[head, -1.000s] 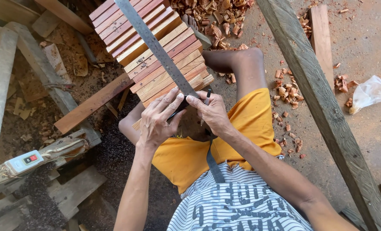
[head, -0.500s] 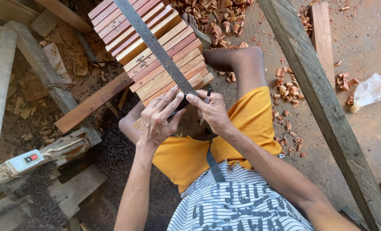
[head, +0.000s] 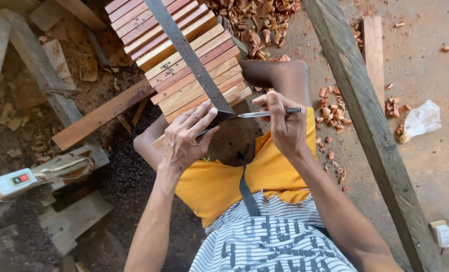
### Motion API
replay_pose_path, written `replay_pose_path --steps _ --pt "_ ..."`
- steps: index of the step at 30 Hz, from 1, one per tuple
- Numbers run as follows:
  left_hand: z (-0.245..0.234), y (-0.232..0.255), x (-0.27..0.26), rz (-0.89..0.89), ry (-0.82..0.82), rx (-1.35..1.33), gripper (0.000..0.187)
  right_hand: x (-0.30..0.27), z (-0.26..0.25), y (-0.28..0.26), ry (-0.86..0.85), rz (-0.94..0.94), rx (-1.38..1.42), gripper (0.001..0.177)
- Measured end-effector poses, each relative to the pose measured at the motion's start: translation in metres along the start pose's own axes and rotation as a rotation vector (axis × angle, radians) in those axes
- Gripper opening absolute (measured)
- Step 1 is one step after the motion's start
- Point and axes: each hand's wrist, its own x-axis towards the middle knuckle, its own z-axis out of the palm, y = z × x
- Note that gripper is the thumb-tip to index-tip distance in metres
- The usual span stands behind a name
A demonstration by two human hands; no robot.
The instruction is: Measuring and marking a series of small wood blocks using a square and a pen.
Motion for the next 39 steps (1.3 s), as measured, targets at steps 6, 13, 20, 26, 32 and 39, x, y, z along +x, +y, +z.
replay_pose_path --steps 6,13,20,26,32,39 --pt "0.001 -0.002 0.002 0.011 -0.001 0.002 0.043 0.015 0.024 -0.034 -0.065 -0.494 -0.269 0.016" --pt "0.001 -0.001 0.0 -0.006 -0.002 0.002 0.042 -0.003 0.007 -0.014 -0.174 -0.51 -0.308 0.016" --pt "0.004 0.007 -0.01 -0.014 -0.06 -0.001 0.056 -0.015 0.038 0.032 -0.231 0.136 0.113 0.02" --pt "-0.012 0.011 -0.007 -0.195 -0.273 -0.058 0.099 -0.027 0.032 0.056 -0.204 0.339 0.232 0.017" --pt "0.004 -0.011 -0.039 -0.245 -0.254 -0.051 0.087 -0.037 0.027 0.085 -0.193 0.427 0.369 0.017" --pt "0.009 -0.006 -0.033 -0.093 -0.083 0.187 0.064 -0.028 0.033 0.114 -0.199 0.428 0.328 0.017"
